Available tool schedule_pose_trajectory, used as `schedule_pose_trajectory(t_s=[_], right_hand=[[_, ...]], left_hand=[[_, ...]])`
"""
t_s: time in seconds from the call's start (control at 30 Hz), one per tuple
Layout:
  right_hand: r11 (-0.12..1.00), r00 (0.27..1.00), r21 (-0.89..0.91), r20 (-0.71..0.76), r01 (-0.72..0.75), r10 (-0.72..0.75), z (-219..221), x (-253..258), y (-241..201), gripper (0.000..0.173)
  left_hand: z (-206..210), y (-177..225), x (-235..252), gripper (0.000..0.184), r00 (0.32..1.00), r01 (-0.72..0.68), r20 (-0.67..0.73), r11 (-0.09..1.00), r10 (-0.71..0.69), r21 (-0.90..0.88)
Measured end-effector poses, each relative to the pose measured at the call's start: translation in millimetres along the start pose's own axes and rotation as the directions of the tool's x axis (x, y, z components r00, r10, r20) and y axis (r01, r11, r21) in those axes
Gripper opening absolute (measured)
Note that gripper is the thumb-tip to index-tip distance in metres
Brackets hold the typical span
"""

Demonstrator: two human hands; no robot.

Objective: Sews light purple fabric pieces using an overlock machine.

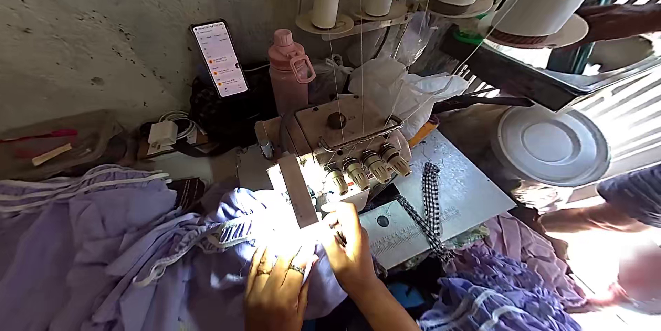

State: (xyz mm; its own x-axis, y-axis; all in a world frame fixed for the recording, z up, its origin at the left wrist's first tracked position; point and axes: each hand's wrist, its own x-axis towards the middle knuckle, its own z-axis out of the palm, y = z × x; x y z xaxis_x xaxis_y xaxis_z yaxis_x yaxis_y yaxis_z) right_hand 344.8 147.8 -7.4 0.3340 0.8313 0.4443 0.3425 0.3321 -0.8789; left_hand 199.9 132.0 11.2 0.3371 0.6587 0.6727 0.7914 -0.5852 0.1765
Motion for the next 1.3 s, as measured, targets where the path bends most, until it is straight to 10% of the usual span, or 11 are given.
schedule_pose_trajectory(t_s=[0.1, 0.57, 0.83, 1.3], right_hand=[[0.953, 1.0, -0.302, -0.015, 0.007, -0.012, 0, 14, -6, 0.03], [0.855, 0.995, -0.518, -0.073, 0.015, -0.061, 4, 23, -12, 0.031], [0.998, 0.997, -0.006, 0.019, -0.068, 0.068, -1, 7, 5, 0.021], [0.981, 0.986, -0.104, 0.013, -0.165, 0.168, 15, 11, -4, 0.041]], left_hand=[[0, 3, 3, 0.032, 1.0, -0.025, 0.0, 0.999, 0.025, 0.025], [9, 6, 12, 0.03, 1.0, -0.025, -0.001, 0.994, 0.026, 0.105], [8, -11, 11, 0.035, 0.999, -0.033, -0.02, 0.999, 0.032, -0.01], [5, -28, 18, 0.037, 0.998, 0.057, 0.002, 0.971, -0.058, -0.234]])
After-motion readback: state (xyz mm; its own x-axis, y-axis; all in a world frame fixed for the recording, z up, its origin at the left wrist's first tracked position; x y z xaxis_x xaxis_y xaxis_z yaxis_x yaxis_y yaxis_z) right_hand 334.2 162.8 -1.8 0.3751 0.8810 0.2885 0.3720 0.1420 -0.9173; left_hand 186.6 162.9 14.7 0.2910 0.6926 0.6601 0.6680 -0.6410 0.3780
